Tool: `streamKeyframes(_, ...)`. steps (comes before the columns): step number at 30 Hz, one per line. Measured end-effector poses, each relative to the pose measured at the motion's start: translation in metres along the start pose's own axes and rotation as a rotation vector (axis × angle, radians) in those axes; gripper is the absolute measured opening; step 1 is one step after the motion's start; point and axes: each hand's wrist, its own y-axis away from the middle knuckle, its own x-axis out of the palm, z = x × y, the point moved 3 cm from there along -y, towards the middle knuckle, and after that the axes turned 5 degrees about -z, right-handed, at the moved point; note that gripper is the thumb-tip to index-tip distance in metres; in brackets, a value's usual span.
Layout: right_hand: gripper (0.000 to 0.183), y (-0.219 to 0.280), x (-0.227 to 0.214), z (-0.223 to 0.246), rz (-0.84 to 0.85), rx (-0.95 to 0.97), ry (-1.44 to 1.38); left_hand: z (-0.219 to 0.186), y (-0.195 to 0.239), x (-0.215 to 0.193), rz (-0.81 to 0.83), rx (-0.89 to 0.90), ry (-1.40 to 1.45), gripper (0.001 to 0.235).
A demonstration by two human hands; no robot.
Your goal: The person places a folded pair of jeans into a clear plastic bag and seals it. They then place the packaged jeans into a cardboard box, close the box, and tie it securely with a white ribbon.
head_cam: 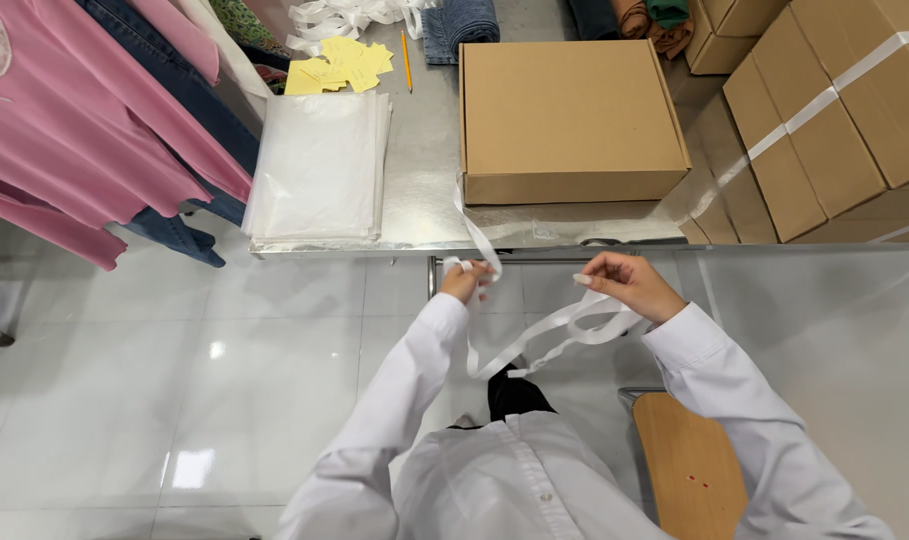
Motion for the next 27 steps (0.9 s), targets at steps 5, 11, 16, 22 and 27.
streamKeyframes(5,0.018,-0.004,-0.013,-0.004,-0.051,-0.054,0.101,-0.011,-0.088,0.007,-0.272,0.26,-0.517,0.04)
streamKeyframes(11,0.016,0.005,-0.03,-0.006,-0.084,-0.031,0.009,-0.031,-0.106,0.03,-0.357,0.105,-0.811,0.037)
streamKeyframes(16,0.016,-0.001,-0.033,-0.018,-0.082,-0.007,-0.089,-0.022,-0.07,0.052,-0.24,0.277,-0.954,0.037)
streamKeyframes(22,0.017,-0.018,-0.013,-0.02,-0.031,0.018,-0.102,0.019,-0.049,0.056,0.244,0.104,-1.097,0.051)
streamKeyframes(27,0.02,-0.026,0.0,-0.008,0.021,0.028,-0.117,-0.122,0.106,0.064,0.552,0.253,-0.312,0.044)
